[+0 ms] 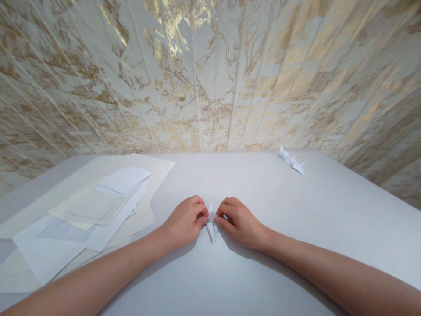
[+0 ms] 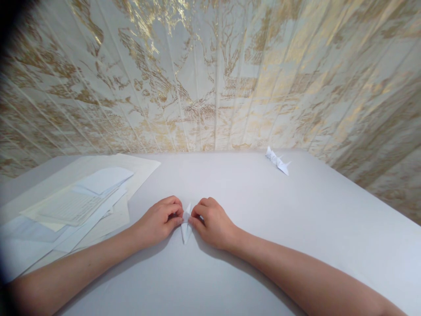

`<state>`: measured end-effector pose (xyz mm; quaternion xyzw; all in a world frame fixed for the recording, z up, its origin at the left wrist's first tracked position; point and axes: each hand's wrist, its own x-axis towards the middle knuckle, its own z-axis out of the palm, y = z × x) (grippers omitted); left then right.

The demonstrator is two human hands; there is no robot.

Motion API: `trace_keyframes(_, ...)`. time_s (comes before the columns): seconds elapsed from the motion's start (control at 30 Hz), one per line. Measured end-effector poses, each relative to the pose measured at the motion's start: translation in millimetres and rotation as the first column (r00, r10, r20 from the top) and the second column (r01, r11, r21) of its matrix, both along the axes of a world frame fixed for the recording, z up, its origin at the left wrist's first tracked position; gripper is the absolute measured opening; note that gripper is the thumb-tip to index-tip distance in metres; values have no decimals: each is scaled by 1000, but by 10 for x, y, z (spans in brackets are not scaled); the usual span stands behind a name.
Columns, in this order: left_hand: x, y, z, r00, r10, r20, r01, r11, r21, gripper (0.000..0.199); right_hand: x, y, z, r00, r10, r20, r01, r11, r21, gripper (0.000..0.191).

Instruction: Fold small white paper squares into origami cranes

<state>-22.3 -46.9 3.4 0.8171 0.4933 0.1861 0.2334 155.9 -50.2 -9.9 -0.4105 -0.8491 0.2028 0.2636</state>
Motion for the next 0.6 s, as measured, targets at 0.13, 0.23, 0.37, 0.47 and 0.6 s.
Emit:
trace_keyframes(0.13, -6, 7, -16, 1000, 3, 9, -2, 1000, -23, 5, -4, -2, 12, 1000, 4, -3, -4, 1000, 10, 12)
trace_keyframes(0.23, -6, 7, -45, 1000, 11, 1, -11, 1000, -1, 10, -24, -11, 21, 999, -28, 21, 28, 1000, 13, 14)
trace_keyframes(0.37, 9, 5, -74, 998, -26, -61, 30, 997, 72, 13, -50, -16, 3, 997, -57, 44, 56, 998, 24, 13)
trace_keyframes(0.47, 25, -1, -70, 993, -38, -109, 49, 994, 99, 12, -57, -11, -21, 995, -72, 74, 69, 997, 43, 17)
trace_keyframes(0.6, 39, -9, -58, 991, -24, -130, 38, 994, 103, 13, -61, -14, -32, 984, -109, 141, 102, 993, 56, 15)
